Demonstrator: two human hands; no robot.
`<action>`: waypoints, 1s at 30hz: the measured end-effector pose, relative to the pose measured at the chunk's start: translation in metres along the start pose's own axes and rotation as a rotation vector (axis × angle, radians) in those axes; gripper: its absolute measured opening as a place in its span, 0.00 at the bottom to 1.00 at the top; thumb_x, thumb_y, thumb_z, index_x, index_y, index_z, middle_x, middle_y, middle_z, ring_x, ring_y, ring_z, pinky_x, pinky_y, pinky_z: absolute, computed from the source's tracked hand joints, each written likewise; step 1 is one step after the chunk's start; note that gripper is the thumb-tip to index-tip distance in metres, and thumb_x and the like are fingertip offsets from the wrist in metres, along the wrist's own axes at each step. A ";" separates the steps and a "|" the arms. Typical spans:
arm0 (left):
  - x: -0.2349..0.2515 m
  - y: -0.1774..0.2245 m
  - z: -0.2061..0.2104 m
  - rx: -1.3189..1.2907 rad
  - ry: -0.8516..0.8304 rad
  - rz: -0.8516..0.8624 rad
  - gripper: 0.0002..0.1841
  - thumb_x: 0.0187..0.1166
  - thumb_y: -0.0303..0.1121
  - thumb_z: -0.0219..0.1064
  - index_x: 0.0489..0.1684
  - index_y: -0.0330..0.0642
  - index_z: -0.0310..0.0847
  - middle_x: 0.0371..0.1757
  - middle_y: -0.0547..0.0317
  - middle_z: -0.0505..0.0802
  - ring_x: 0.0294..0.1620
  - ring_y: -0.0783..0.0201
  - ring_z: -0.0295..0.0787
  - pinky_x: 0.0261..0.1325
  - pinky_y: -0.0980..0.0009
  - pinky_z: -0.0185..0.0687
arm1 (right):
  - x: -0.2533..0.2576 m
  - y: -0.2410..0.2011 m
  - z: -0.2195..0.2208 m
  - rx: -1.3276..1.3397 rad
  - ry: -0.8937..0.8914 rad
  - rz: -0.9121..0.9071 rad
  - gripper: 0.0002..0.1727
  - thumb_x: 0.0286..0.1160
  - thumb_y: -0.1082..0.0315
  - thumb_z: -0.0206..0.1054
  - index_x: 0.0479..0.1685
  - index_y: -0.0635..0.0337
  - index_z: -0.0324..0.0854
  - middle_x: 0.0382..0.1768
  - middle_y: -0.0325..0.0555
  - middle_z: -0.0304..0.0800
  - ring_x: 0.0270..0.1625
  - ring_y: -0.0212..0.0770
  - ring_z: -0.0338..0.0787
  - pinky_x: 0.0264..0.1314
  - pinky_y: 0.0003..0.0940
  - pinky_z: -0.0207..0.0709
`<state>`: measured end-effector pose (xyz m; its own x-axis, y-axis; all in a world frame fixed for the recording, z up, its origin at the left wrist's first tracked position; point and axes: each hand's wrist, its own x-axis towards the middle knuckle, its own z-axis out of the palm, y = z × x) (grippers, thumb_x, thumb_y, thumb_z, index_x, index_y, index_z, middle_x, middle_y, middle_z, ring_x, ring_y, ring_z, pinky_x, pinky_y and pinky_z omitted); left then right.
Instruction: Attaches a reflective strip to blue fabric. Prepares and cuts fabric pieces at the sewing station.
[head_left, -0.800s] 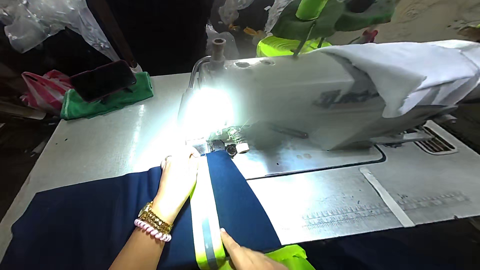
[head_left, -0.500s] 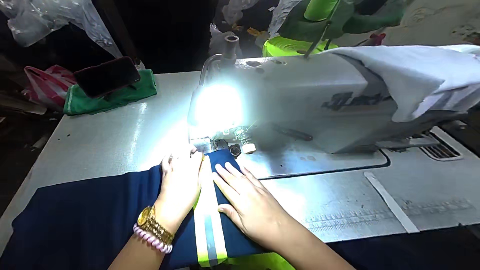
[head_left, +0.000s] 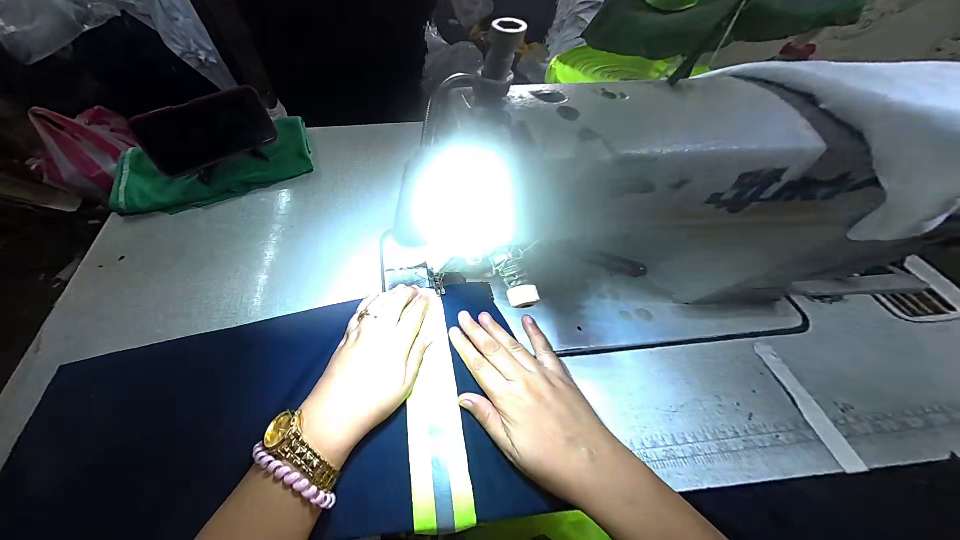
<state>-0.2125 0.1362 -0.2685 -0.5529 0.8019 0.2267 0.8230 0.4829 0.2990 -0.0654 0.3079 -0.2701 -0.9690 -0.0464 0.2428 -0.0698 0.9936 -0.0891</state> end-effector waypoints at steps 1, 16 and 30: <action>0.001 0.000 0.001 -0.008 0.009 0.007 0.28 0.89 0.49 0.46 0.82 0.50 0.75 0.80 0.56 0.81 0.85 0.55 0.72 0.86 0.50 0.62 | 0.000 0.000 0.001 0.001 0.007 0.003 0.36 0.91 0.41 0.38 0.86 0.49 0.73 0.87 0.38 0.71 0.90 0.43 0.67 0.88 0.70 0.53; 0.001 -0.001 0.003 -0.006 0.039 0.003 0.30 0.88 0.55 0.43 0.81 0.53 0.77 0.79 0.57 0.82 0.83 0.54 0.74 0.83 0.48 0.68 | -0.002 0.001 0.001 0.030 -0.015 0.022 0.35 0.91 0.41 0.39 0.87 0.46 0.71 0.89 0.35 0.68 0.92 0.42 0.63 0.89 0.73 0.48; 0.011 -0.009 0.000 0.001 0.022 0.048 0.31 0.87 0.52 0.43 0.82 0.48 0.76 0.79 0.54 0.82 0.81 0.53 0.75 0.82 0.48 0.67 | 0.008 0.002 0.000 0.020 -0.040 0.009 0.35 0.91 0.41 0.38 0.89 0.46 0.68 0.91 0.35 0.64 0.93 0.42 0.60 0.90 0.74 0.43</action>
<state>-0.2262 0.1403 -0.2689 -0.5152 0.8164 0.2608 0.8489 0.4442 0.2865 -0.0730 0.3095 -0.2683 -0.9783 -0.0421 0.2030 -0.0656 0.9917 -0.1102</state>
